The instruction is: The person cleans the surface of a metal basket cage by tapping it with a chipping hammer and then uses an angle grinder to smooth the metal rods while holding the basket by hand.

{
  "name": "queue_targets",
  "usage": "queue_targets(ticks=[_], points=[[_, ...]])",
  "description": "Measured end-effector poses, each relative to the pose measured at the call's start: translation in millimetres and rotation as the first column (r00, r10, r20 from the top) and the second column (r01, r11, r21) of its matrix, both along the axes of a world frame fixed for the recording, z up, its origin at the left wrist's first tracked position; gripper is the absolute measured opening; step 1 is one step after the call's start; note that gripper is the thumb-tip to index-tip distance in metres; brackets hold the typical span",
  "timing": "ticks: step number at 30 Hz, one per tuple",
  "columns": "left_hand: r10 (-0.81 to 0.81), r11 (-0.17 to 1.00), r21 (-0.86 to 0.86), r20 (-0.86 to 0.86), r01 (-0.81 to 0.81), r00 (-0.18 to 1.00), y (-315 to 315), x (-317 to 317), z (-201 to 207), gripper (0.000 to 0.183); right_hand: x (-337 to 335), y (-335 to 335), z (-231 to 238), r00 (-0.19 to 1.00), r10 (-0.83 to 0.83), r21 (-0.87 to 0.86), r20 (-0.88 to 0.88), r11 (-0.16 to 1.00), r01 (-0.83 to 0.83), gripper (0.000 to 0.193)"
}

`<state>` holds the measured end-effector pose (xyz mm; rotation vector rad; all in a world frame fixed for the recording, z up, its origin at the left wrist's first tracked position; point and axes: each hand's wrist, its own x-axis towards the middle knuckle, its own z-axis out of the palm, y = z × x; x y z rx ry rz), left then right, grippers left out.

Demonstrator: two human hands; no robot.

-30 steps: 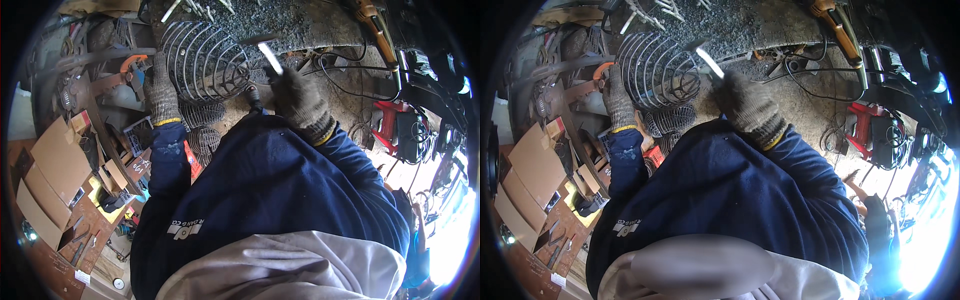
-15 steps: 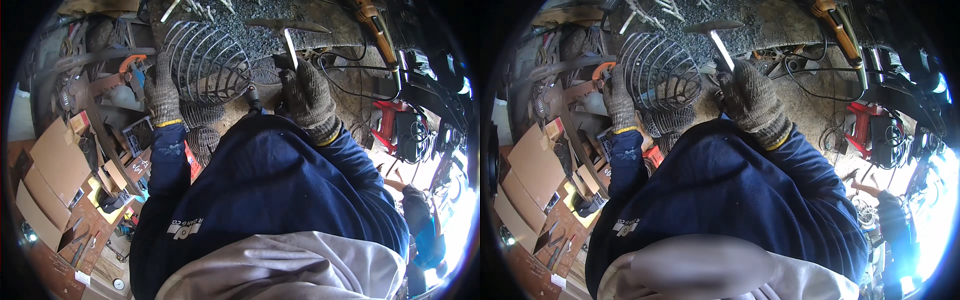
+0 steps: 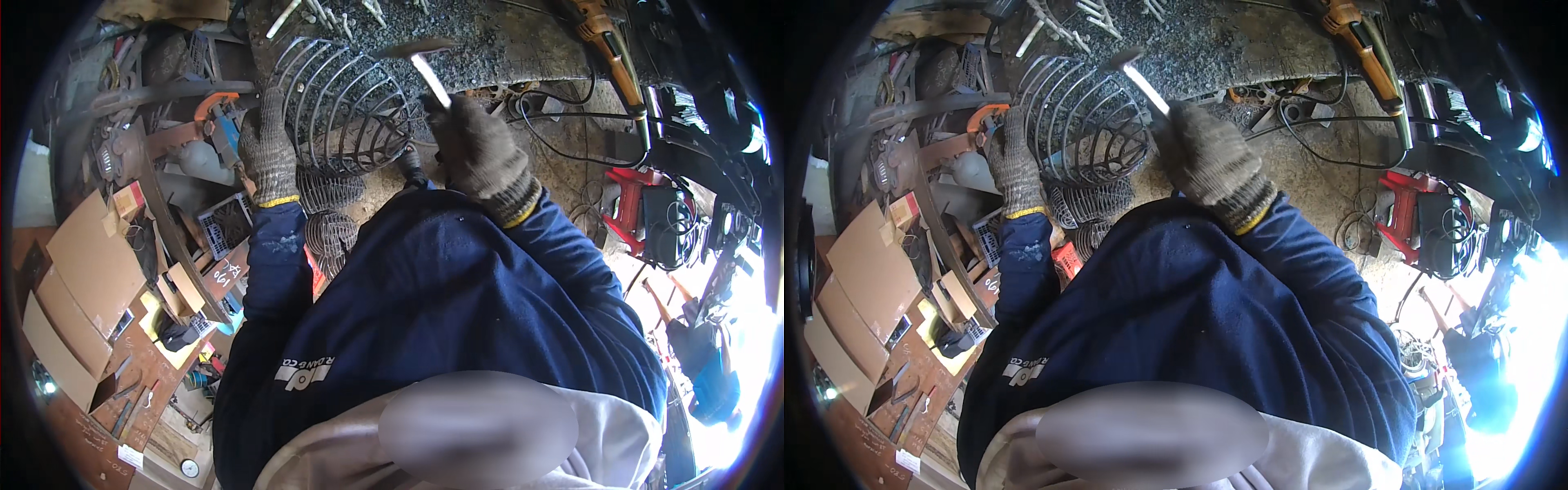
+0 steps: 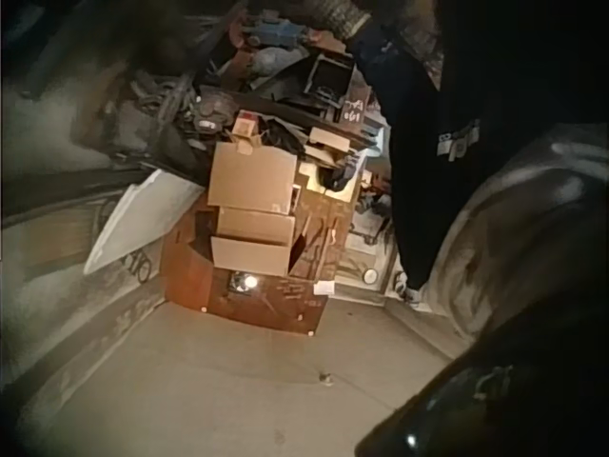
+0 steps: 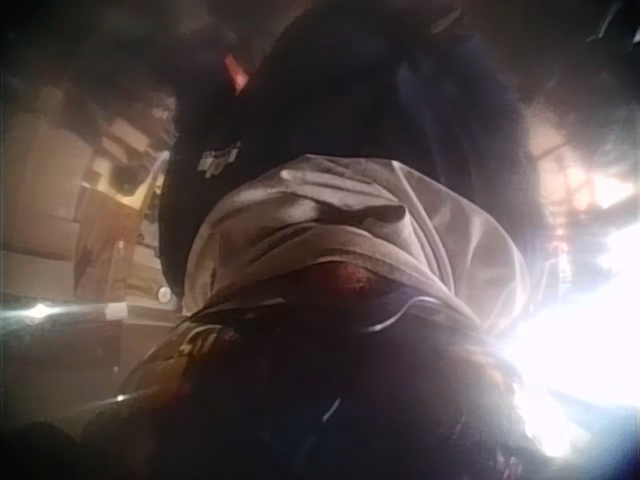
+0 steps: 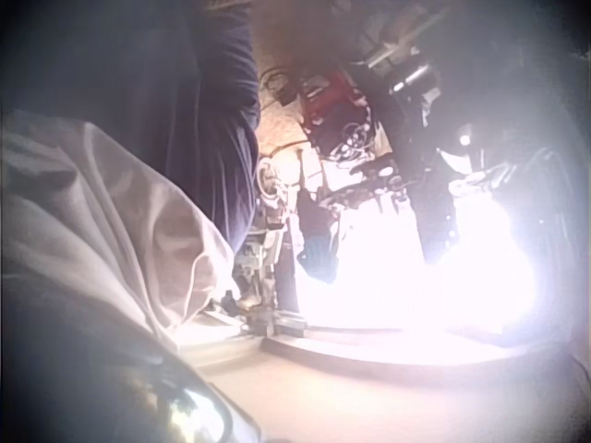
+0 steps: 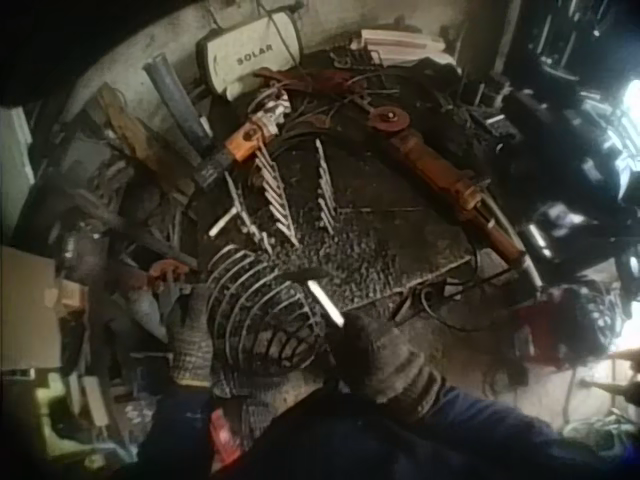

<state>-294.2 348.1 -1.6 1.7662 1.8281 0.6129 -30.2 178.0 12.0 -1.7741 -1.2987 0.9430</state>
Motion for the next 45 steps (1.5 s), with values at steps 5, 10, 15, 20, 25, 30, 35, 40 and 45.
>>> queue_targets(ticks=[5,10,15,20,25,30,35,40,45], points=[[-0.026,0.999,0.032,0.001,0.026,1.0,-4,1,-1,0.058,10,-2,-9,0.979,-0.13,-0.057,-0.155,0.991,0.123,0.026],[-0.069,0.997,0.046,0.096,0.065,0.993,-1,-8,-7,0.051,46,9,14,0.899,-0.188,0.087,0.395,0.982,0.167,0.03],[-0.172,0.983,-0.014,0.249,0.181,0.953,-8,-6,27,0.046,87,16,4,0.826,-0.195,0.129,0.529,0.98,0.149,0.03],[-0.204,0.976,0.011,0.403,0.218,0.892,5,-44,71,0.04,94,17,18,0.797,-0.141,-0.083,0.588,0.969,0.233,0.022],[-0.221,0.957,0.225,0.148,0.185,0.964,3,-5,166,0.05,102,11,50,0.789,-0.163,-0.066,0.593,0.966,0.25,0.033],[-0.46,0.865,0.234,0.02,0.444,0.888,41,59,170,0.052,135,-20,76,0.575,-0.532,0.197,0.622,0.817,0.542,0.054],[-0.6,0.727,0.197,-0.285,0.658,0.748,62,110,152,0.054,172,-69,70,0.522,-0.603,0.14,0.603,0.724,0.675,0.057],[-0.701,0.627,0.247,-0.236,0.739,0.673,82,135,127,0.047,212,-85,36,0.662,-0.399,-0.143,0.634,0.781,0.608,0.062],[-0.723,0.545,0.327,-0.284,0.772,0.63,102,138,108,0.026,206,-90,55,0.725,-0.513,-0.053,0.46,0.799,0.599,0.045]])
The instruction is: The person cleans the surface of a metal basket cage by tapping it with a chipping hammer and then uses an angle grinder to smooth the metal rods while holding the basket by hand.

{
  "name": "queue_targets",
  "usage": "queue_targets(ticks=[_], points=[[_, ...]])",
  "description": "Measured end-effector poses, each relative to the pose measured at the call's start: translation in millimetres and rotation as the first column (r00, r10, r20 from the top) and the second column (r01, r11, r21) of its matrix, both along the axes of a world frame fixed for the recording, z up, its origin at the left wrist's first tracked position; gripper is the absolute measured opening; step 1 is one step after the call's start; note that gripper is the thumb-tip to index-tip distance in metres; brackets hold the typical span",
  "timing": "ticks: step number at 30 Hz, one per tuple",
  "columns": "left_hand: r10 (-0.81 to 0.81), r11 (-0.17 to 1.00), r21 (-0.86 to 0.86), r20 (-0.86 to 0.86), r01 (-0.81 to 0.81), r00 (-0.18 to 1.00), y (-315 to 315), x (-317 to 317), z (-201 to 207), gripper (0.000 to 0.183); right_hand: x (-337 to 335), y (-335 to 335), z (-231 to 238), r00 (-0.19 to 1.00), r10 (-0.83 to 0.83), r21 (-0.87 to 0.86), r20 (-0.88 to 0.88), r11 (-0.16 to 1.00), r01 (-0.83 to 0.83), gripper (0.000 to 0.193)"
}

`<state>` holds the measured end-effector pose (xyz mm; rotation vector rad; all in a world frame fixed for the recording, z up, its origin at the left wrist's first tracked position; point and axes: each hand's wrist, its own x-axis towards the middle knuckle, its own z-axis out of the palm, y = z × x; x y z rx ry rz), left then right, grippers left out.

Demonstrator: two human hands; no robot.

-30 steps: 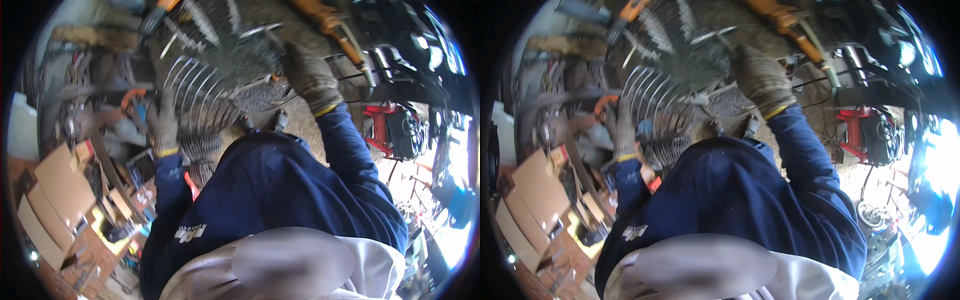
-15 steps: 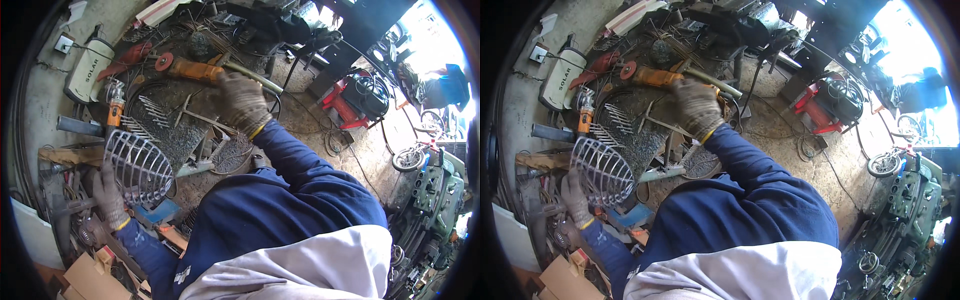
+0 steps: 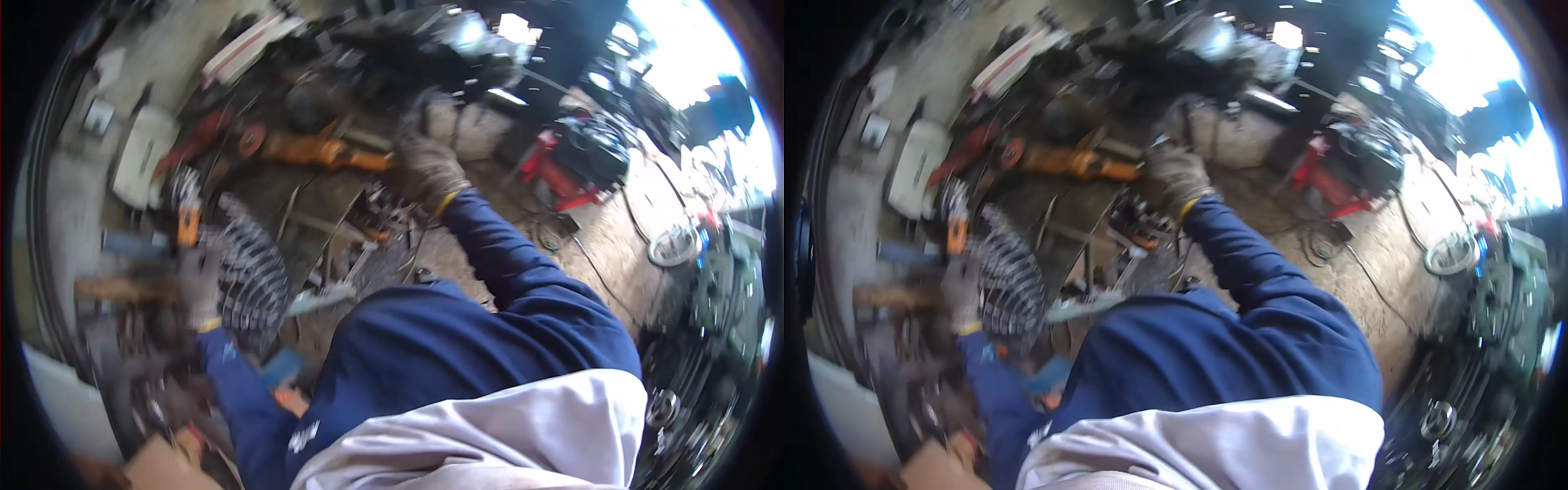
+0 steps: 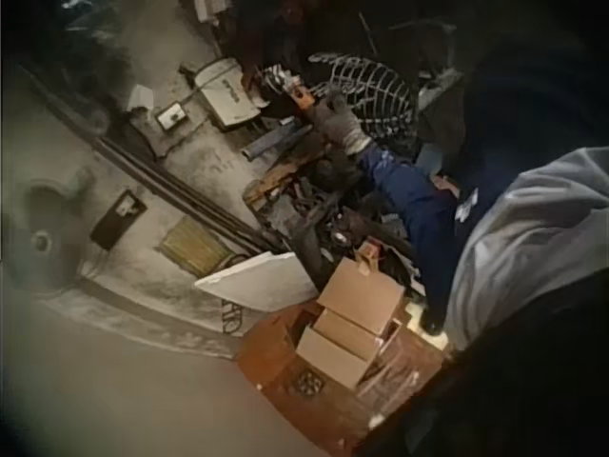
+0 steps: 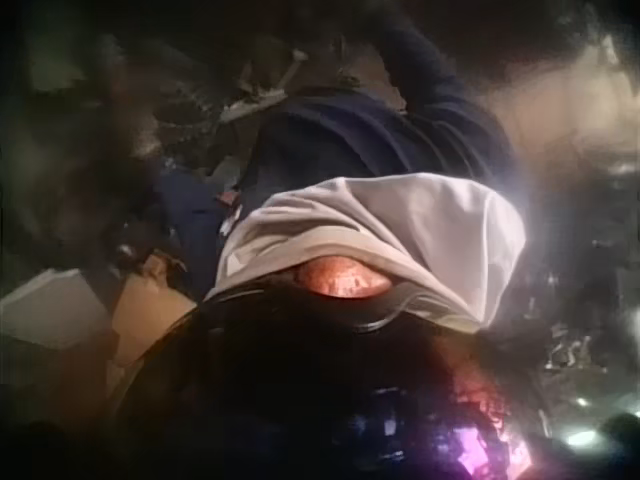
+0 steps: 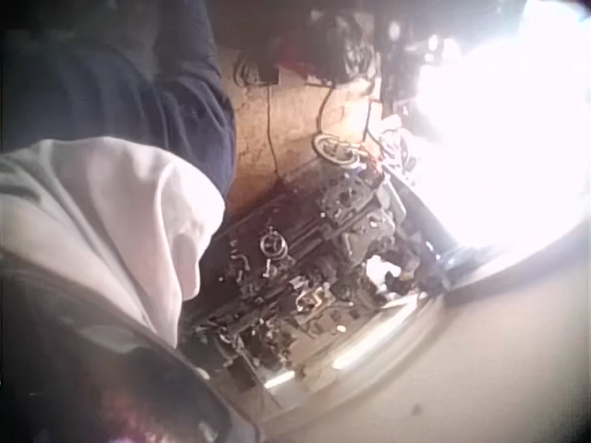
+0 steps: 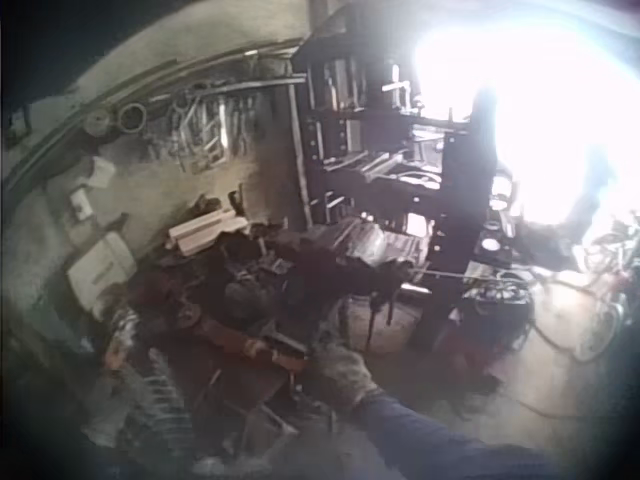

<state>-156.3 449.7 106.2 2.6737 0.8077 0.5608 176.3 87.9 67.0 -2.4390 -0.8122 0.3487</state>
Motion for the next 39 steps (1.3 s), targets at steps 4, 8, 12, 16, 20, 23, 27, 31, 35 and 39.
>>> queue_targets(ticks=[4,8,12,16,20,23,27,31,35,39], points=[[-0.028,1.0,-0.011,-0.035,0.027,0.999,-19,38,10,0.04,-11,11,2,0.963,0.099,-0.097,0.249,0.992,-0.077,0.05],[0.173,0.98,0.116,-0.092,-0.162,0.981,-31,28,14,0.047,-19,36,2,0.976,0.13,-0.094,0.174,0.989,-0.115,0.048],[0.166,0.973,0.172,-0.052,-0.155,0.985,-33,28,5,0.047,6,42,-27,0.969,0.221,-0.142,0.11,0.968,-0.205,0.05],[0.168,0.983,0.067,0.058,-0.171,0.984,-48,28,13,0.043,24,52,-30,0.948,0.317,-0.23,0.044,0.926,-0.299,0.057],[0.215,0.971,0.027,0.335,-0.237,0.917,-29,4,9,0.037,-1,53,13,0.953,0.266,-0.198,0.146,0.951,-0.235,0.054],[0.178,0.968,0.106,0.335,-0.225,0.925,11,-9,23,0.035,-29,34,29,0.934,0.11,0.188,0.34,0.965,-0.182,0.047],[0.248,0.959,-0.132,-0.026,-0.249,0.968,62,-4,4,0.06,-47,1,43,0.985,-0.006,0.183,0.175,0.983,-0.026,0.045],[0.273,0.956,0.198,-0.338,-0.215,0.901,233,-106,-63,0.077,-91,3,27,0.966,0.069,0.352,0.248,0.923,-0.157,0.055],[0.269,0.963,0.133,-0.549,-0.236,0.791,205,0,-76,0.097,-153,-31,40,0.965,-0.257,0.212,0.053,0.947,0.24,0.05],[0.293,0.954,0.097,-0.499,-0.284,0.815,217,-15,-77,0.1,-219,-22,24,0.953,-0.294,0.311,0.071,0.914,0.259,0.05]])
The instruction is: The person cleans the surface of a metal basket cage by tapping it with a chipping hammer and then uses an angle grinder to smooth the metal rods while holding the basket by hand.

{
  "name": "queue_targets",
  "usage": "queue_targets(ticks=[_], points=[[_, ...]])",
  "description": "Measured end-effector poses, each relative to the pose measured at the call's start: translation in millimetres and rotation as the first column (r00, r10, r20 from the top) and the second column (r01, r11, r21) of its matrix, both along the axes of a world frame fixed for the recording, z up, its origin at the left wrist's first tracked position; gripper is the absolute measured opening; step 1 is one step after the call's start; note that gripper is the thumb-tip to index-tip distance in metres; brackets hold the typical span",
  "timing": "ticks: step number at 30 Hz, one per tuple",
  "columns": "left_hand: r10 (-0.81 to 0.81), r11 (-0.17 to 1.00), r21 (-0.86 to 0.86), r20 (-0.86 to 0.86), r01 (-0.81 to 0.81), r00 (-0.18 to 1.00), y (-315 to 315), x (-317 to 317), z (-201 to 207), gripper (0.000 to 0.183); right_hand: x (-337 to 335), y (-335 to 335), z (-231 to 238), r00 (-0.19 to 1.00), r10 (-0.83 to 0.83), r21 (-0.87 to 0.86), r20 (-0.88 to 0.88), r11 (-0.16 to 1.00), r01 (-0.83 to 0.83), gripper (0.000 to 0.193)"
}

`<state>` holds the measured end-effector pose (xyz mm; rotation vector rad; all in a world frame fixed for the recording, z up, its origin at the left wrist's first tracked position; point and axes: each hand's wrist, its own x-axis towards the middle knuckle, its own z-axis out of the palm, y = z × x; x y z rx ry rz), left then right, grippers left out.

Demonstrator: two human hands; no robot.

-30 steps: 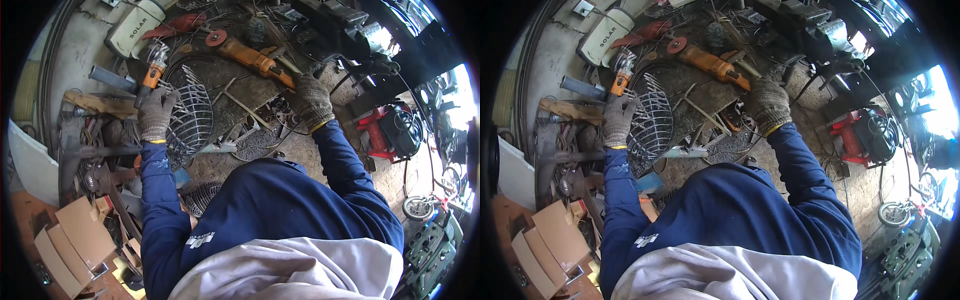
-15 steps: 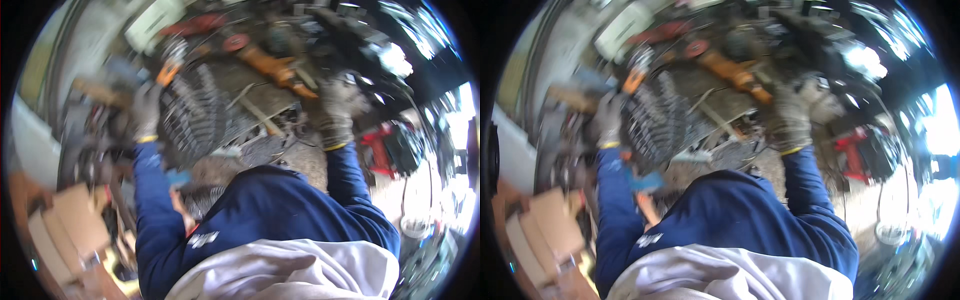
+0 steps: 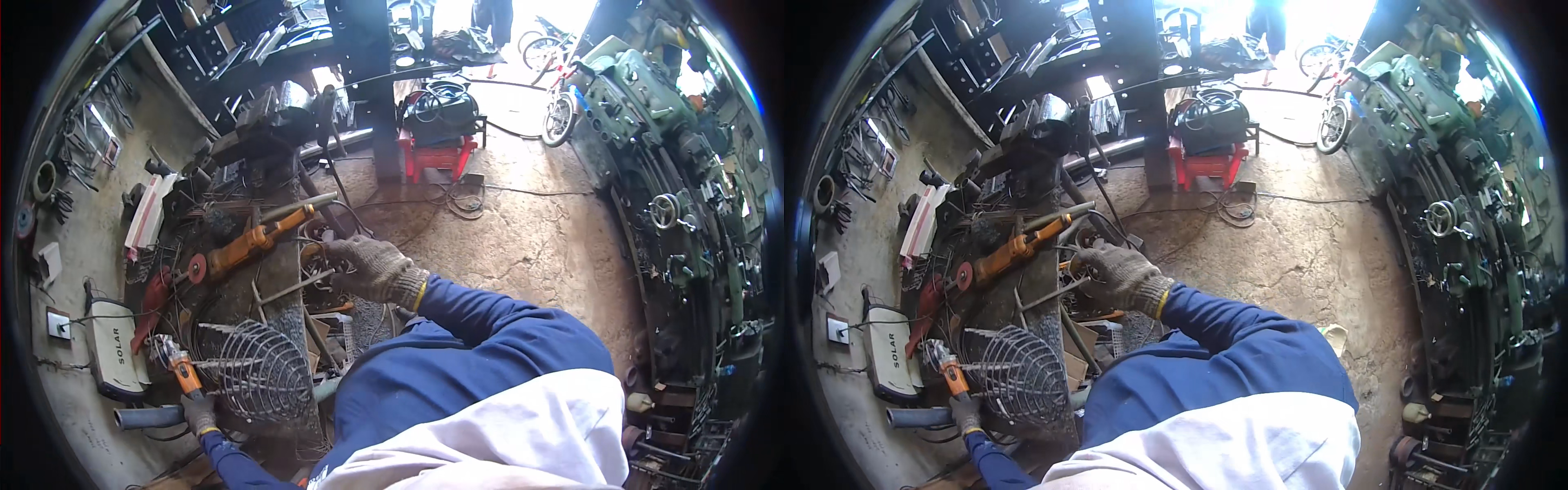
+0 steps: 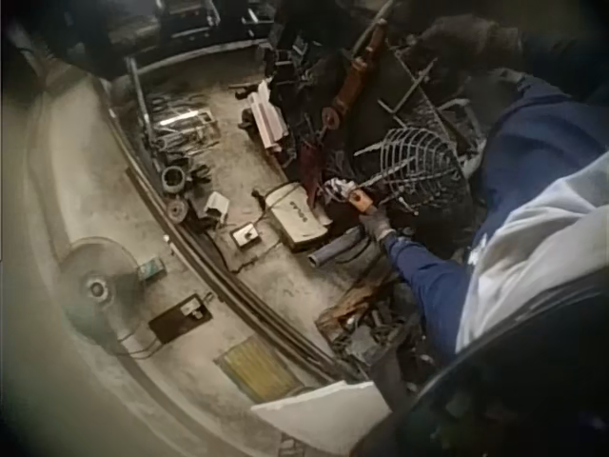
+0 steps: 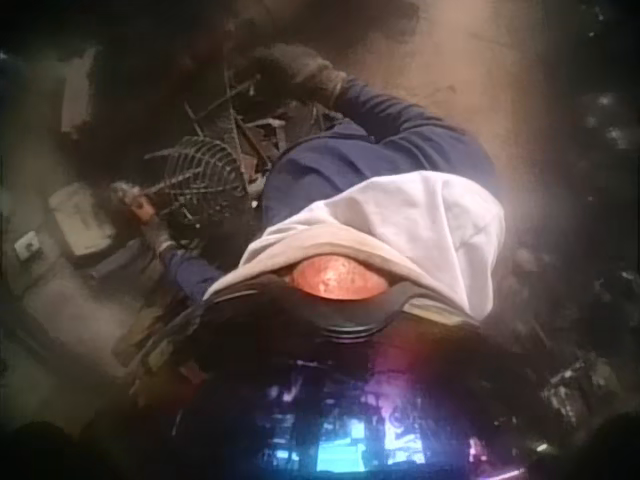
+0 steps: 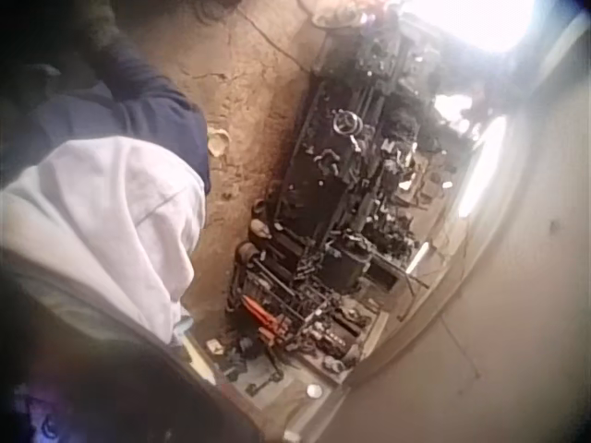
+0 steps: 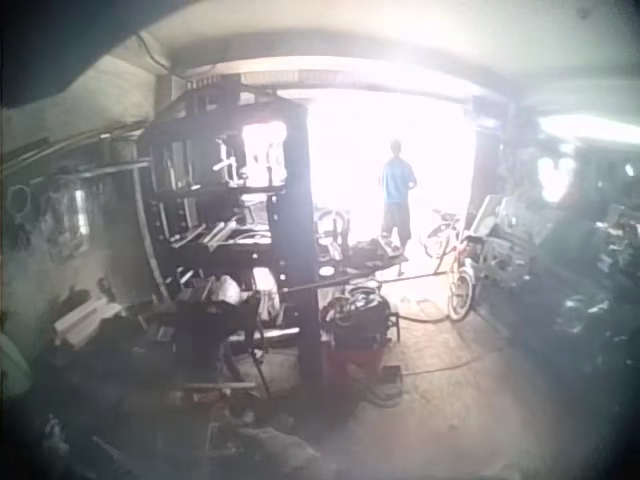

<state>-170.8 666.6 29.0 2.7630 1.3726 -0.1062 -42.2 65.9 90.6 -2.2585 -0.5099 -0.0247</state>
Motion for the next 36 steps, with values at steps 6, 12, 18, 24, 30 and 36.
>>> queue_targets(ticks=[6,12,18,24,30,36], points=[[-0.064,0.996,-0.059,0.135,0.072,0.989,-23,-2,13,0.096,-74,11,-11,0.997,-0.019,0.013,-0.071,1.0,0.02,0.048],[0.035,0.898,-0.371,0.594,0.235,0.803,-1,-56,1,0.083,-119,36,11,0.981,0.109,0.146,-0.16,0.986,-0.085,0.049],[0.213,0.692,-0.547,0.777,0.47,0.592,-133,-146,70,0.092,-154,102,38,0.91,0.405,0.384,-0.088,0.857,-0.344,0.075],[0.161,0.471,-0.524,0.842,0.709,0.515,-243,-145,99,0.087,-165,209,39,0.917,0.39,0.748,0.081,0.585,-0.314,0.116],[-0.044,0.293,-0.489,0.852,0.822,0.522,-313,-125,113,0.079,-161,172,42,0.899,0.433,0.962,-0.064,0.267,-0.06,0.116],[0.014,-0.021,-0.641,0.767,0.767,0.642,-342,-100,62,0.065,-140,134,35,0.945,0.316,0.967,0.081,0.205,-0.151,0.112]])
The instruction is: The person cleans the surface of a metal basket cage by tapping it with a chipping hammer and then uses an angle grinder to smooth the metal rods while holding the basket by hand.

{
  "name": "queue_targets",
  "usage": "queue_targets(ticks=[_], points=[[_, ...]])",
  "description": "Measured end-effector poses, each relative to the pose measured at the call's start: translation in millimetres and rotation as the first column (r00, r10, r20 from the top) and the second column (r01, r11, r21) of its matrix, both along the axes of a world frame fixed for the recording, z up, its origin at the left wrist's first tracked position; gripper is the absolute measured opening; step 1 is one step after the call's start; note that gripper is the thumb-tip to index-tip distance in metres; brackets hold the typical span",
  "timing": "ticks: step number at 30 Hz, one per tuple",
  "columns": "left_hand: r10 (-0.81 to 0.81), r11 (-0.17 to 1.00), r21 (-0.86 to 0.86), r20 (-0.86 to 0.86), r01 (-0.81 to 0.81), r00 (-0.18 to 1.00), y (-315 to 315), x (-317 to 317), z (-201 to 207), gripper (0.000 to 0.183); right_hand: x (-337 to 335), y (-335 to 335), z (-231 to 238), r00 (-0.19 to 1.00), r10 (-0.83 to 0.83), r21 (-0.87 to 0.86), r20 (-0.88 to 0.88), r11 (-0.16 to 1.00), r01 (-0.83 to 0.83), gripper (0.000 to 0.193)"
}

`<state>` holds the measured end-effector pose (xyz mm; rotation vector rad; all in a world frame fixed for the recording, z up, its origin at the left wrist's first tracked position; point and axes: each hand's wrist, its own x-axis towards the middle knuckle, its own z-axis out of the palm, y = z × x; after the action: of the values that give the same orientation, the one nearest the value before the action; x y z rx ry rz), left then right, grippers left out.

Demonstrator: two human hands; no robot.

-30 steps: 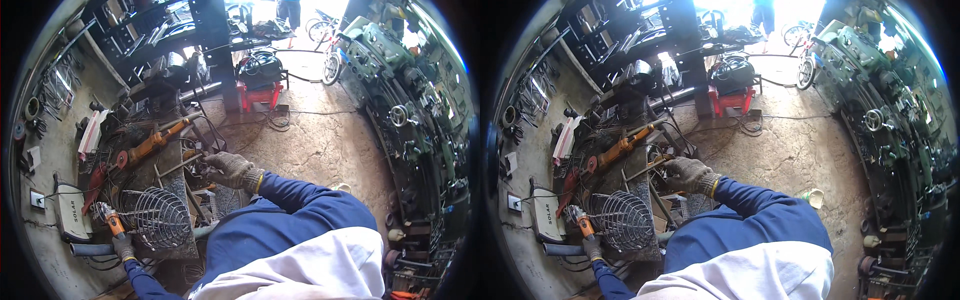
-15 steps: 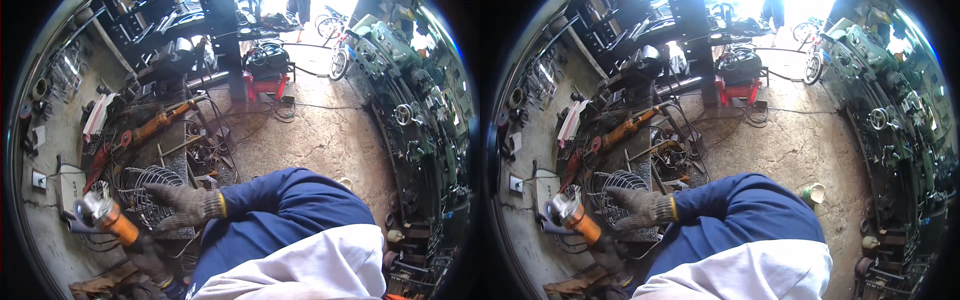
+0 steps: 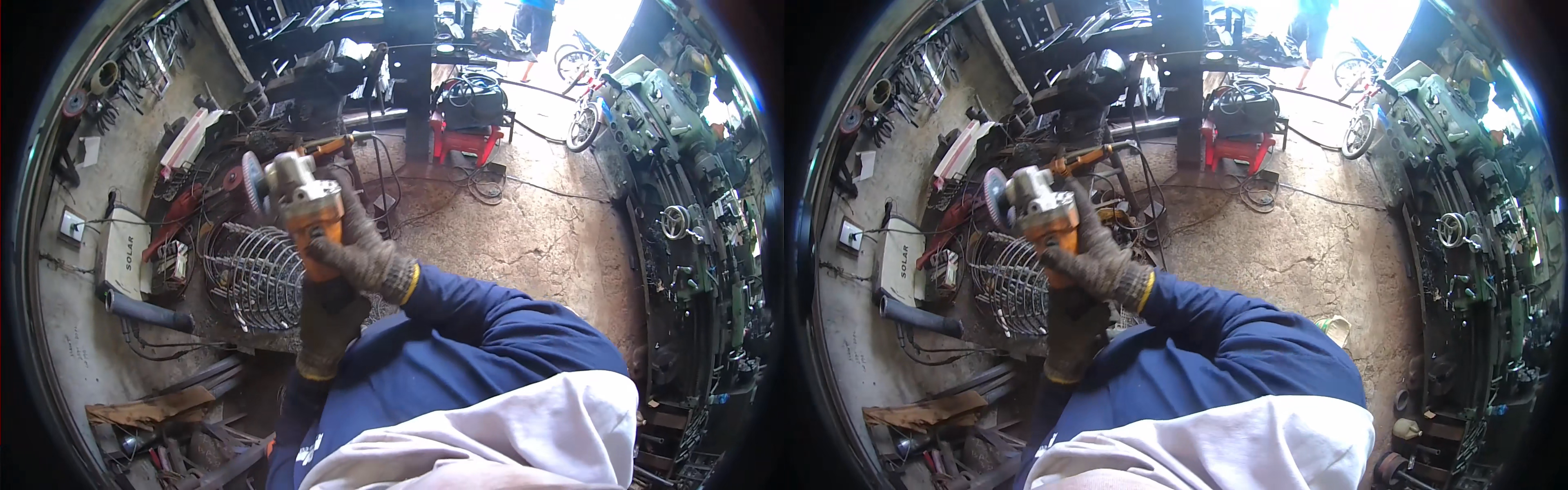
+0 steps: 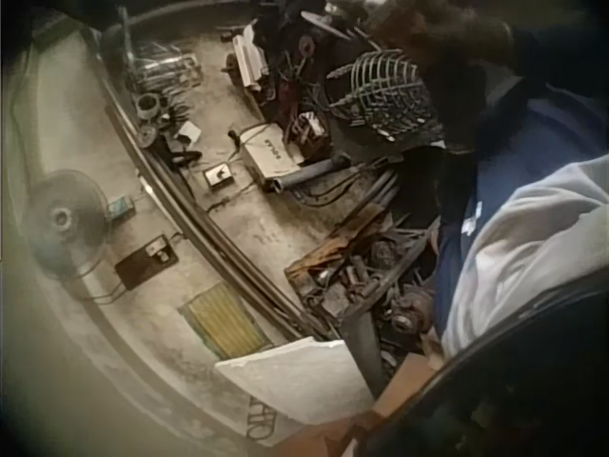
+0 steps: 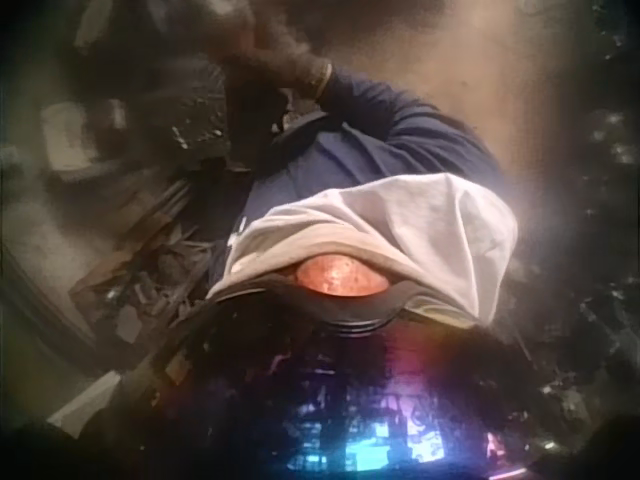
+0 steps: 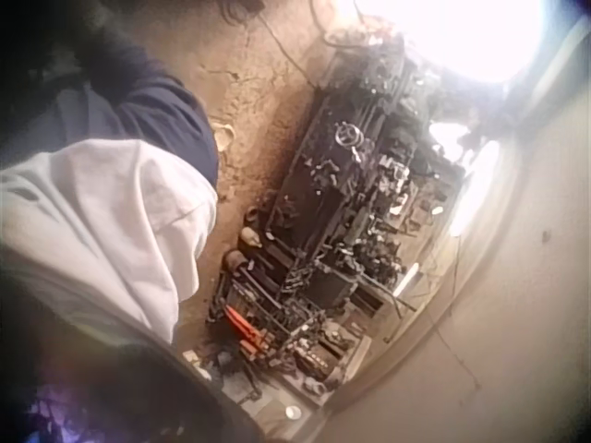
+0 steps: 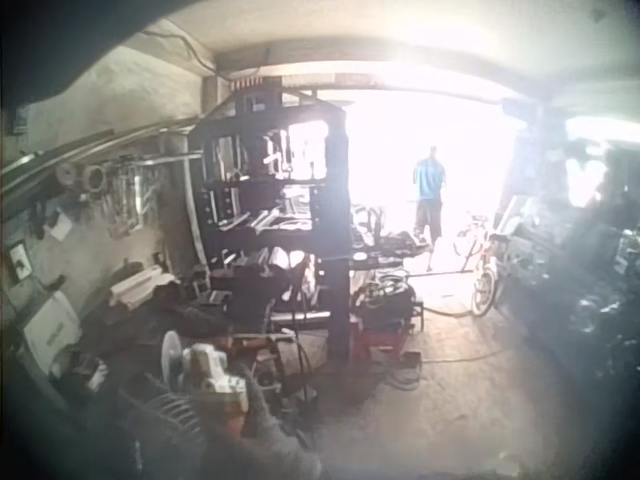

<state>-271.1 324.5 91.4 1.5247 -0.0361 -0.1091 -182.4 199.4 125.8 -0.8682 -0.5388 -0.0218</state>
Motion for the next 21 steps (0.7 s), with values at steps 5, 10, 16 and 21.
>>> queue_targets(ticks=[5,10,16,21], points=[[-0.036,0.997,0.079,0.155,0.023,0.987,-34,13,-17,0.062,1,-32,-18,0.987,-0.157,-0.083,-0.021,0.985,0.154,0.102],[-0.077,0.993,0.105,0.209,0.056,0.975,-58,26,-11,0.068,-4,-54,4,0.957,-0.23,-0.227,-0.179,0.956,0.187,0.078],[-0.153,0.952,0.275,0.038,0.137,0.988,-65,33,2,0.097,32,-96,-22,0.98,-0.094,-0.137,-0.175,0.988,0.071,0.079],[-0.116,0.913,0.4,0.069,0.079,0.991,-83,55,-14,0.088,66,-119,-55,0.956,0.009,-0.047,-0.294,0.999,-0.024,0.063]])
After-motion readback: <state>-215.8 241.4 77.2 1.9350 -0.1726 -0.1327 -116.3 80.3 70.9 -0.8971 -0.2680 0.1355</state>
